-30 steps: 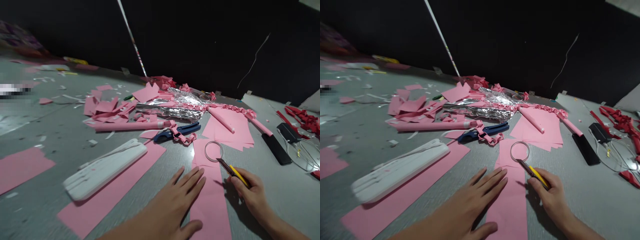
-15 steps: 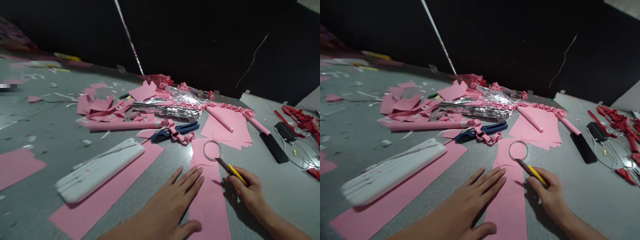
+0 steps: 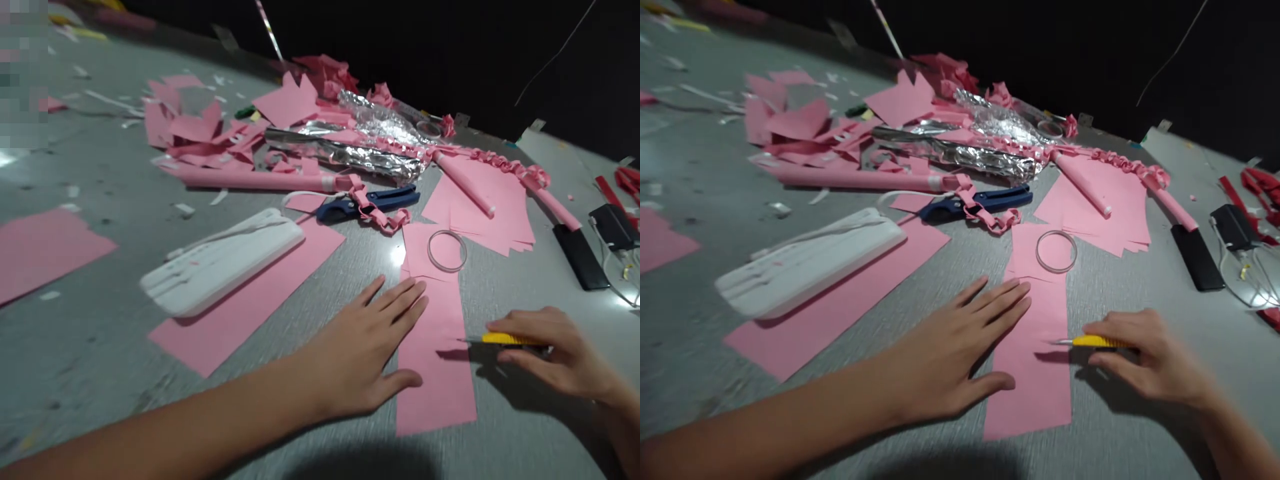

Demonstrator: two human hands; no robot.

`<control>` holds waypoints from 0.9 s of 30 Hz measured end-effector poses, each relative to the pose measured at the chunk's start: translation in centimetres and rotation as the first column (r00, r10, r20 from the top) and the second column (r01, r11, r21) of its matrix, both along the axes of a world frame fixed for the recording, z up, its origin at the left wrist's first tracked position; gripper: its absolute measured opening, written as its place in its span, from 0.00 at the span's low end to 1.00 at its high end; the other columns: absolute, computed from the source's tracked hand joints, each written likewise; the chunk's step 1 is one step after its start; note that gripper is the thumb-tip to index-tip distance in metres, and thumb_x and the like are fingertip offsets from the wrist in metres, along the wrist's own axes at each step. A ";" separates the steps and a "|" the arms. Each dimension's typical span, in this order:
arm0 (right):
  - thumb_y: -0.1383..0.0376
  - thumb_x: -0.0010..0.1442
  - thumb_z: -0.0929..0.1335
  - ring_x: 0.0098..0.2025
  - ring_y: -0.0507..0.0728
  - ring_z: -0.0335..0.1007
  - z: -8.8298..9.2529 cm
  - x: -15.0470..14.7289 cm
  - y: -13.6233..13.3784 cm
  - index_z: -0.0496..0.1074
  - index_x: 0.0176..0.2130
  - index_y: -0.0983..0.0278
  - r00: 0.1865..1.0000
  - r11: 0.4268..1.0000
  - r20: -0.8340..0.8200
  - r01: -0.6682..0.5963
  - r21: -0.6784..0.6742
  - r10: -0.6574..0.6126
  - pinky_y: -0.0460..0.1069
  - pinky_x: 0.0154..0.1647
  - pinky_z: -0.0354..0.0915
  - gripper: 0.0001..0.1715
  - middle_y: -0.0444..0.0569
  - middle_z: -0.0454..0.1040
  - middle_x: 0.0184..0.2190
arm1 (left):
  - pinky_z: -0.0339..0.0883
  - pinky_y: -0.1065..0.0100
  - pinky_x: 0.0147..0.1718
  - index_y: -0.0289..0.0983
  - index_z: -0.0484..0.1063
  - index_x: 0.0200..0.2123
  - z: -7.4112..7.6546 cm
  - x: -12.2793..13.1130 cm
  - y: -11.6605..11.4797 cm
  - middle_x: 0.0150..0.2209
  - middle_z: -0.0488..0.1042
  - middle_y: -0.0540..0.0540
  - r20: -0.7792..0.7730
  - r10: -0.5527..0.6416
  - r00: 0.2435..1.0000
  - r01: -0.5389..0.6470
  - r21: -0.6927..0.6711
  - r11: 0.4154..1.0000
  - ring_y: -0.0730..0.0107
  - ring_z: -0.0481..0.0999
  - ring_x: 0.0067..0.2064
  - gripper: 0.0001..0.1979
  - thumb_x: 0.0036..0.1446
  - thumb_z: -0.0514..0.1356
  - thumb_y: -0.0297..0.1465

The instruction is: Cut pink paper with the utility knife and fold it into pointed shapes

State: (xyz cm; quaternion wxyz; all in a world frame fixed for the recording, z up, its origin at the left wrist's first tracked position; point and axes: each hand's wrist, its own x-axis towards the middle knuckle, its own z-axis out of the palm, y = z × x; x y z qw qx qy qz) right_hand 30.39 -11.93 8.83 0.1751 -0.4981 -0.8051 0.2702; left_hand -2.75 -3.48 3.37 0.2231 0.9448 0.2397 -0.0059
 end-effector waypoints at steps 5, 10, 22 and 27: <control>0.62 0.78 0.69 0.33 0.53 0.78 0.2 -0.9 -0.3 0.76 0.64 0.61 0.988 0.991 0.065 -0.136 -0.008 0.137 0.48 0.33 0.63 0.19 0.47 0.82 0.35 | 0.37 0.34 0.79 0.30 0.52 0.80 0.3 0.2 -0.2 0.82 0.46 0.30 -0.035 -0.011 0.999 0.011 -0.003 1.000 0.40 0.46 0.83 0.51 0.69 0.64 0.56; 0.64 0.80 0.67 0.33 0.52 0.78 -0.4 -1.4 0.0 0.74 0.64 0.60 0.987 0.990 0.083 -0.139 0.010 0.138 0.48 0.32 0.64 0.18 0.45 0.81 0.37 | 0.35 0.34 0.78 0.31 0.49 0.81 0.1 0.3 -0.1 0.82 0.45 0.31 -0.052 -0.013 0.999 0.013 0.003 1.000 0.41 0.45 0.83 0.52 0.68 0.65 0.55; 0.65 0.78 0.67 0.35 0.55 0.82 0.2 -1.9 -0.1 0.76 0.61 0.59 0.978 0.993 0.178 -0.113 0.023 0.107 0.50 0.33 0.69 0.16 0.48 0.85 0.42 | 0.48 0.34 0.75 0.32 0.66 0.71 -1.4 -0.2 -1.5 0.76 0.64 0.30 0.330 0.075 0.941 -0.095 0.046 0.994 0.38 0.64 0.75 0.36 0.66 0.65 0.43; 0.66 0.78 0.66 0.36 0.55 0.84 0.2 -1.7 -0.1 0.75 0.63 0.59 0.974 0.990 0.188 -0.135 0.026 0.128 0.50 0.33 0.71 0.18 0.48 0.86 0.43 | 0.53 0.37 0.74 0.32 0.66 0.71 -1.8 0.0 -1.4 0.76 0.64 0.30 0.349 0.074 0.934 -0.107 0.078 0.991 0.39 0.64 0.76 0.39 0.67 0.67 0.51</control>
